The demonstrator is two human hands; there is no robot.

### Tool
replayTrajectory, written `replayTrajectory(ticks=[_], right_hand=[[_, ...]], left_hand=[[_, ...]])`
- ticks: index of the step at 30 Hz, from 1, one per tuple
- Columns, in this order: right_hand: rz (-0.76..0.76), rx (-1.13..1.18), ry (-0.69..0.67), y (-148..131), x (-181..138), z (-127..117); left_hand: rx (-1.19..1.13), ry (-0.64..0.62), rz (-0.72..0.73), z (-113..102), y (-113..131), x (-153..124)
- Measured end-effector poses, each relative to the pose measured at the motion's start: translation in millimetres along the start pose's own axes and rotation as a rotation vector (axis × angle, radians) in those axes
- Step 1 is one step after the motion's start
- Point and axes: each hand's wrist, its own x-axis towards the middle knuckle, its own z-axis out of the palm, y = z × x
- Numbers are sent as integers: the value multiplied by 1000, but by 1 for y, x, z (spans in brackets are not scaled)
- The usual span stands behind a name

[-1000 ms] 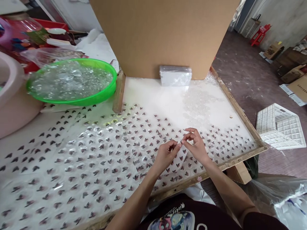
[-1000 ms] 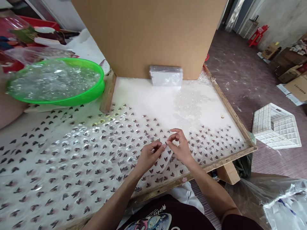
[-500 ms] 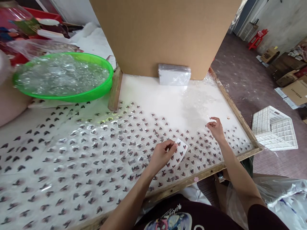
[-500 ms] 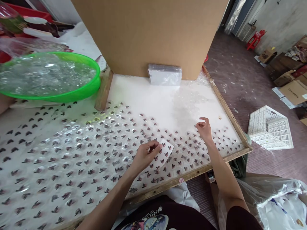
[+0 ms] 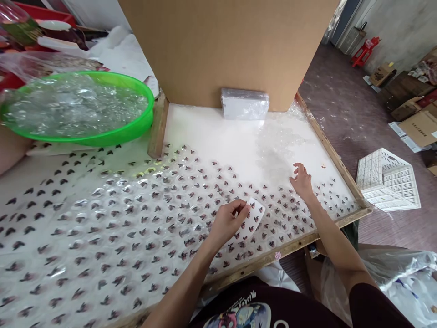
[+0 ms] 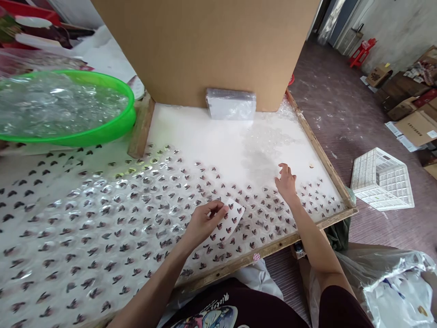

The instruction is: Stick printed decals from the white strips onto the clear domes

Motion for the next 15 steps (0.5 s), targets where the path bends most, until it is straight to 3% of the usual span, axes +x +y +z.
replayTrajectory(ticks=[3, 7, 11, 15], right_hand=[[1, -30, 23, 1, 3, -7], [77, 103, 98, 4, 12, -17], [179, 272, -28, 7, 24, -17], [212, 236, -76, 6, 30, -9]], left_hand=[[10, 16, 3, 0, 0, 0], [10, 19, 23, 1, 1, 0], [-1, 26, 26, 0, 1, 0], [-18, 7, -1, -1, 3, -1]])
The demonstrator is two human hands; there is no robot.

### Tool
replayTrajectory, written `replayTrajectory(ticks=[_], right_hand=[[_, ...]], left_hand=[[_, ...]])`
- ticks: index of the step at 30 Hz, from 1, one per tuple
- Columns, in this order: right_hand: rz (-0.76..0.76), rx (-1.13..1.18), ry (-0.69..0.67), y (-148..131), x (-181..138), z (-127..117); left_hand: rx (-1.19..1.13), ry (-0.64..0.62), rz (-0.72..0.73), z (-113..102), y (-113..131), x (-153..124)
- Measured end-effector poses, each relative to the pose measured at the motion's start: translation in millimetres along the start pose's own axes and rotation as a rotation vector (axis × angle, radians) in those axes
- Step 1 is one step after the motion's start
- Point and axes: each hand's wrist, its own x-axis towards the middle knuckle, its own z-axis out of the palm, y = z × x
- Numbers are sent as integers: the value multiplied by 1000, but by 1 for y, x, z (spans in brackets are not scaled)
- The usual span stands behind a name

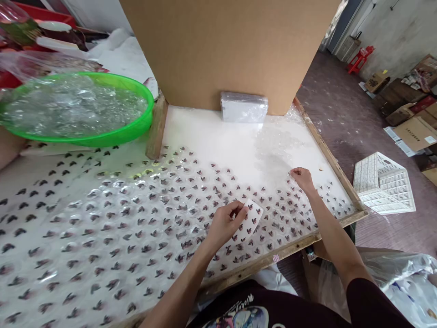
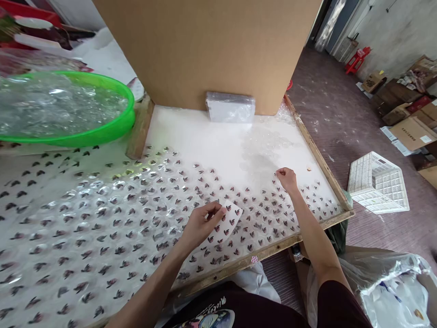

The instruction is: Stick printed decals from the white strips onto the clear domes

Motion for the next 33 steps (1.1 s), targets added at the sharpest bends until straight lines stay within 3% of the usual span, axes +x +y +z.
replayTrajectory(ticks=[4, 9, 12, 14, 17, 19, 26, 33], right_hand=[[-15, -84, 0, -2, 0, 6], [-118, -366, 57, -12, -7, 0], [-201, -306, 134, -31, -31, 0], [-298, -113, 42, -49, -60, 7], [-428, 153, -328, -75, -109, 23], [-445, 241, -438, -87, -133, 33], [-435, 280, -429, -88, -144, 44], [-638, 109, -182, -84, -149, 44]], left_hand=[[-18, -11, -23, -1, 1, 0], [-23, 12, -13, 0, 1, 0], [-37, 47, -1, 1, 2, -1], [-39, 78, 8, 1, 3, -1], [-29, 142, 35, 2, 3, -1], [-19, 181, 36, 3, 2, -1], [-100, 171, 26, 1, 5, -2], [-92, 211, -8, 0, 6, -1]])
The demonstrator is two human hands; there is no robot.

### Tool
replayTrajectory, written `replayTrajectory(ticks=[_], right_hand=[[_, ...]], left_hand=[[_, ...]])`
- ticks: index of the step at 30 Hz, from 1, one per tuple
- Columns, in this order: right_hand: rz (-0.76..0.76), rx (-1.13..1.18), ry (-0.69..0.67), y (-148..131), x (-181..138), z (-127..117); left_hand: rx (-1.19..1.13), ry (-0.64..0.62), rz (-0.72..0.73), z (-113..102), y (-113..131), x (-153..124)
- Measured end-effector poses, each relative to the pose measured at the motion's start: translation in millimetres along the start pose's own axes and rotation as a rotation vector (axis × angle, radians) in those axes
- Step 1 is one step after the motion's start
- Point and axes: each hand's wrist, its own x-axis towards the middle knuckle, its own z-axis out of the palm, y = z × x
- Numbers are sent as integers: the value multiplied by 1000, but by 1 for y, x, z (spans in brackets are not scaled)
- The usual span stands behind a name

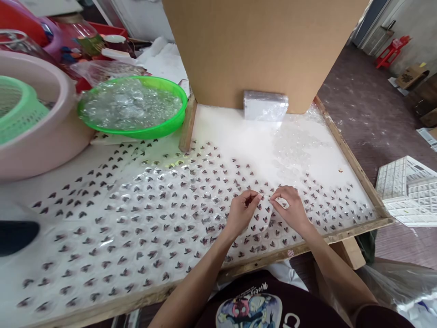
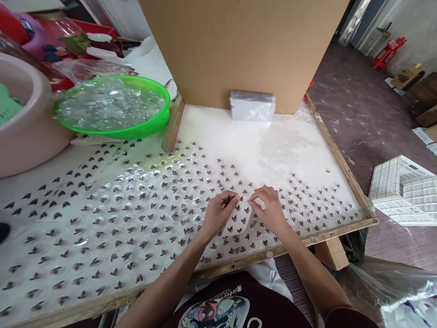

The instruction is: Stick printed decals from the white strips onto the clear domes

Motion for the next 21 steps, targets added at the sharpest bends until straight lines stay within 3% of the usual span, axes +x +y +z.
replayTrajectory(ticks=[5, 10, 13, 17, 19, 21], right_hand=[[99, 140, 150, -4, 4, -1], [153, 335, 33, -10, 10, 14], [177, 410, 42, -12, 10, 18], [237, 374, 162, 1, 18, 0], [287, 317, 265, 17, 27, -15], [360, 248, 282, 37, 36, -27]], left_hand=[[21, 39, 21, 0, -1, 0], [46, -5, 40, 1, -2, 0], [49, -2, 34, 1, -5, 0], [51, -22, 36, 2, -8, 1], [50, -7, 33, 1, -8, 1], [43, 8, 27, 0, -7, 1]])
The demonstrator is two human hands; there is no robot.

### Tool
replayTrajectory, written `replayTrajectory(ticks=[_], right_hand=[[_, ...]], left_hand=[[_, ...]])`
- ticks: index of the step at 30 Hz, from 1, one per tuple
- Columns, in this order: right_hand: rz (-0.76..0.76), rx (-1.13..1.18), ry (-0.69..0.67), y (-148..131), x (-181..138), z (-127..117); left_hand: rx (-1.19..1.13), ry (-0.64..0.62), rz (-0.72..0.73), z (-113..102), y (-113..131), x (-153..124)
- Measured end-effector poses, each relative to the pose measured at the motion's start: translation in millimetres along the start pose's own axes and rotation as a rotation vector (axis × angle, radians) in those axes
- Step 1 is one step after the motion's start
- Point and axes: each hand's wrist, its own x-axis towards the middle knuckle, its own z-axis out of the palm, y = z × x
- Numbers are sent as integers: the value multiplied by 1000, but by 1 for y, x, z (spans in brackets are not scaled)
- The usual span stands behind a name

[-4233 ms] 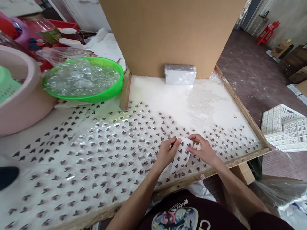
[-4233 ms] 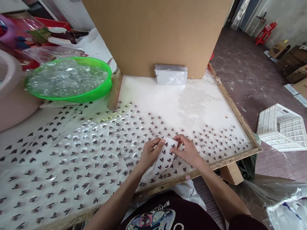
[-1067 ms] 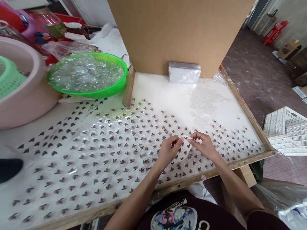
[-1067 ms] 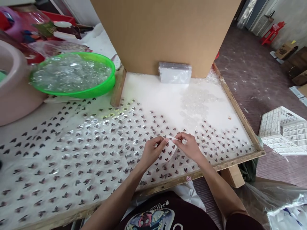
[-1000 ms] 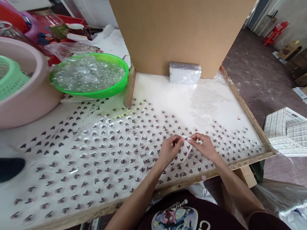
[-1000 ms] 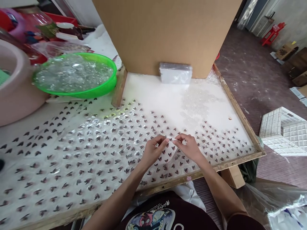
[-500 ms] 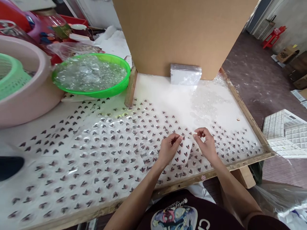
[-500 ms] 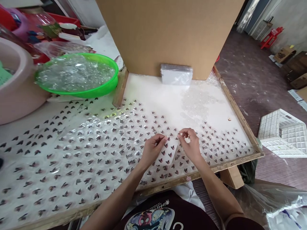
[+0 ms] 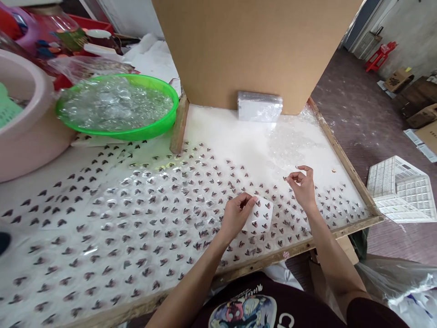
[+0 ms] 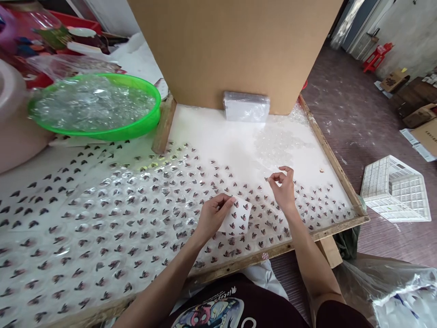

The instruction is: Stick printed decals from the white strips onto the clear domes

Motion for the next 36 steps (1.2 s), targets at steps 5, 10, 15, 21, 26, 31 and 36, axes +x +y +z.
replayTrajectory(ticks=[5, 10, 15, 21, 26, 31, 36], right_hand=[[132, -120, -88, 32, 24, -11], [163, -168, -92, 49, 28, -4], [100, -380, -100, 55, 30, 4], [-99, -634, -57, 55, 23, 9], [-133, -566, 101, 57, 27, -3], [60, -338, 57, 63, 41, -18], [194, -248, -37, 68, 47, -20]], left_hand=[[3, -13, -13, -1, 3, 1], [-7, -20, -18, -1, 4, 0], [-11, -22, -22, -1, 5, 0], [-7, -23, -19, -1, 1, 1], [1, -10, -5, -1, -3, 2], [13, -24, -1, -1, -5, 1], [23, -25, 4, -2, -3, 1]])
